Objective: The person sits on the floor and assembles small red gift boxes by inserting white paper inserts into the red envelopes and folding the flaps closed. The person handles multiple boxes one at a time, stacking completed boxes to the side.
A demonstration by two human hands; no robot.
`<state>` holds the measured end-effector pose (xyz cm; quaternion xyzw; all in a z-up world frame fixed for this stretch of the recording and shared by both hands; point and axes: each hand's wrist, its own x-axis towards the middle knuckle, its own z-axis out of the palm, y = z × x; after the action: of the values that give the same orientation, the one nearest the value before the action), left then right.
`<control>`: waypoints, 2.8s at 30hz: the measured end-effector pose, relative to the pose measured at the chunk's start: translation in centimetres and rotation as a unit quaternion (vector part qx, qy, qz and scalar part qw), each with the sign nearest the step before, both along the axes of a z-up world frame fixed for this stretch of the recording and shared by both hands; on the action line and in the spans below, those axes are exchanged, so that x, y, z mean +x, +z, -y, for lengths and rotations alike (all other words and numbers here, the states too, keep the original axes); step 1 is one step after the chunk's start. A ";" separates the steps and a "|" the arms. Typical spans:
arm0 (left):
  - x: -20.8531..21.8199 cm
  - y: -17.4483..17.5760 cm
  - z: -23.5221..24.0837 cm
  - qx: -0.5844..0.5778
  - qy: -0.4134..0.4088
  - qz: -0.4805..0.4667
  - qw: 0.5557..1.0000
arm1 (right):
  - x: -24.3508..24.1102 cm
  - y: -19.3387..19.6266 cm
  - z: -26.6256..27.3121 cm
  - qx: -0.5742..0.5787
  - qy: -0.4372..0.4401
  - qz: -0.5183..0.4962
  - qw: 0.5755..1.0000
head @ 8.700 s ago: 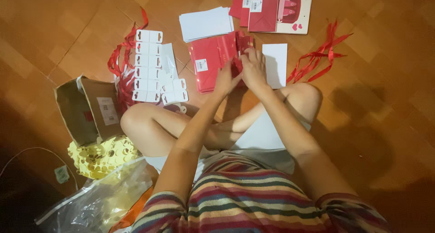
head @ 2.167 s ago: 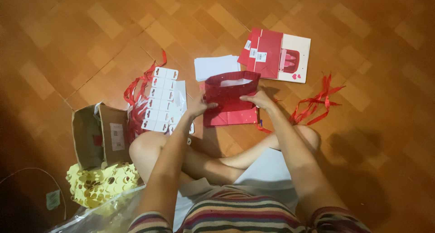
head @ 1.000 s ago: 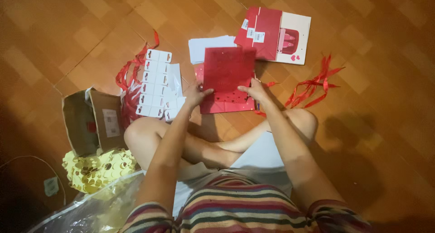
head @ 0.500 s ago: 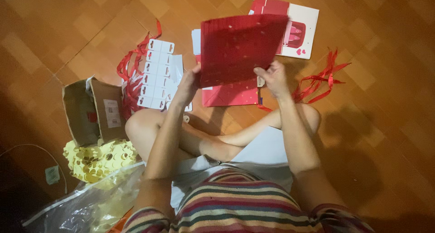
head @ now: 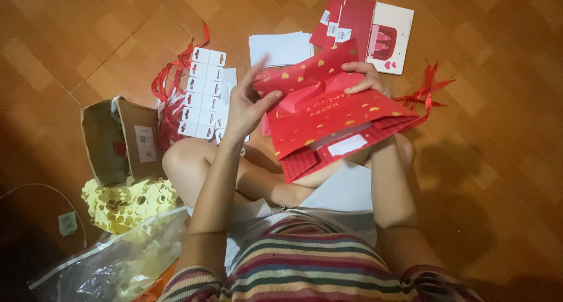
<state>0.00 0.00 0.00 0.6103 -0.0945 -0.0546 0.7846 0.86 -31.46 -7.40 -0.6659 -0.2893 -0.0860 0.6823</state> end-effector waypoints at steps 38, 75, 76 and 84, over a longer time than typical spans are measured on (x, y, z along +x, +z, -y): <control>-4.3 -6.4 5.6 0.256 -0.002 0.048 0.966 | -2.7 3.5 -10.0 -0.123 -0.223 -0.042 0.966; -5.4 -28.3 7.2 0.560 0.009 0.036 0.828 | 9.9 -25.1 4.7 0.263 -0.362 -0.548 0.707; -5.0 -28.6 6.7 0.545 0.057 0.010 0.836 | 8.5 -25.1 4.1 0.190 -0.393 -0.545 0.716; 0.6 -29.4 1.9 0.426 0.134 -0.316 0.837 | 0.8 -24.8 -0.6 -0.157 -0.362 -0.442 0.806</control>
<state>0.62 -1.88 -29.39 0.8403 0.2741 -0.1741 0.4340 1.64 -30.86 -32.24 -0.7860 0.2963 0.0234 0.5421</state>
